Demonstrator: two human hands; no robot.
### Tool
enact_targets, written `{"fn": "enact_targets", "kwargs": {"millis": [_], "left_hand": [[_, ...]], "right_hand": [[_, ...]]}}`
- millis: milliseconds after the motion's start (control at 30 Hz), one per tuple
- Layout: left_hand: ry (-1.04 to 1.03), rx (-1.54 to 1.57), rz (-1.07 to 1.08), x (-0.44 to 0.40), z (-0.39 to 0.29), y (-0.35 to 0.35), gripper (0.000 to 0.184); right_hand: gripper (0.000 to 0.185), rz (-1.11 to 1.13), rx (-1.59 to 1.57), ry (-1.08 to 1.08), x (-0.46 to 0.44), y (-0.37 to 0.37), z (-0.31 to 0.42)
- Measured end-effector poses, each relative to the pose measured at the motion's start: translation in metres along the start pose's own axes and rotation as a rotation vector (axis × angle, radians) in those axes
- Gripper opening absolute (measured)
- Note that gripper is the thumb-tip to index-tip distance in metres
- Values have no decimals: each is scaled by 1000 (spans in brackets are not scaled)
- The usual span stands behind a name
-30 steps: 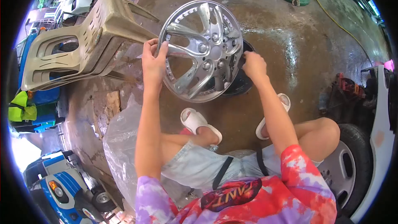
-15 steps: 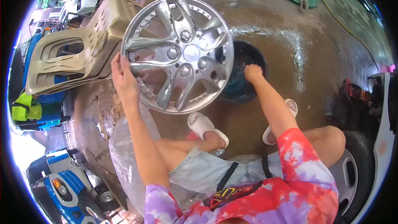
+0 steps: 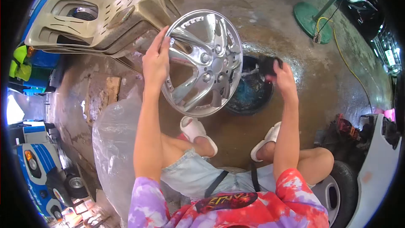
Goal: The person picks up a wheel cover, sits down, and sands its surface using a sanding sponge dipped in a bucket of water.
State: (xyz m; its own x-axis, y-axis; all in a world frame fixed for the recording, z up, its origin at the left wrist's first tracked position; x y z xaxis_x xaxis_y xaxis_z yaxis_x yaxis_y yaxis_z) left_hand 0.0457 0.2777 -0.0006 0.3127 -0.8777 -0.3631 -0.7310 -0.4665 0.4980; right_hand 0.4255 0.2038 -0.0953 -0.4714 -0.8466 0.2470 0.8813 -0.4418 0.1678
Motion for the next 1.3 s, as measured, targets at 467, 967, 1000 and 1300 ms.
{"fn": "enact_targets", "kwargs": {"millis": [467,967,1000,1300], "left_hand": [[-72,61,87,58,-65,-51,39],[-116,143,85,75,-67,-50,35],[-108,134,82,75,-61,-54,35],[-298,188,73,88,-80,-57,32]], "right_hand": [[58,-146,377,734,79,-120,56],[50,-190,449,740,91,-95,61],[49,-196,446,659,85,-84,54],[52,-231,540,830,123,-93,106]]}}
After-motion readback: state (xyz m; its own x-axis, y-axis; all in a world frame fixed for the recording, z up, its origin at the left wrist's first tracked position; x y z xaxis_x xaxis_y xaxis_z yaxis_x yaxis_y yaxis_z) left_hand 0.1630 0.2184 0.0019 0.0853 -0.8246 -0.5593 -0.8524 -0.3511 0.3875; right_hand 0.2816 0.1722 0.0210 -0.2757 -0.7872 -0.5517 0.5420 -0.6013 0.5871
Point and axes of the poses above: each hand's wrist, its own x-axis away from the middle knuckle, its own y-axis out of the back of the hand, z = x × y, the point moved 7 cm from there along -x, towards the middle knuckle, and after that the axes turned 13 degrees about -z, right-handed, at the moved point
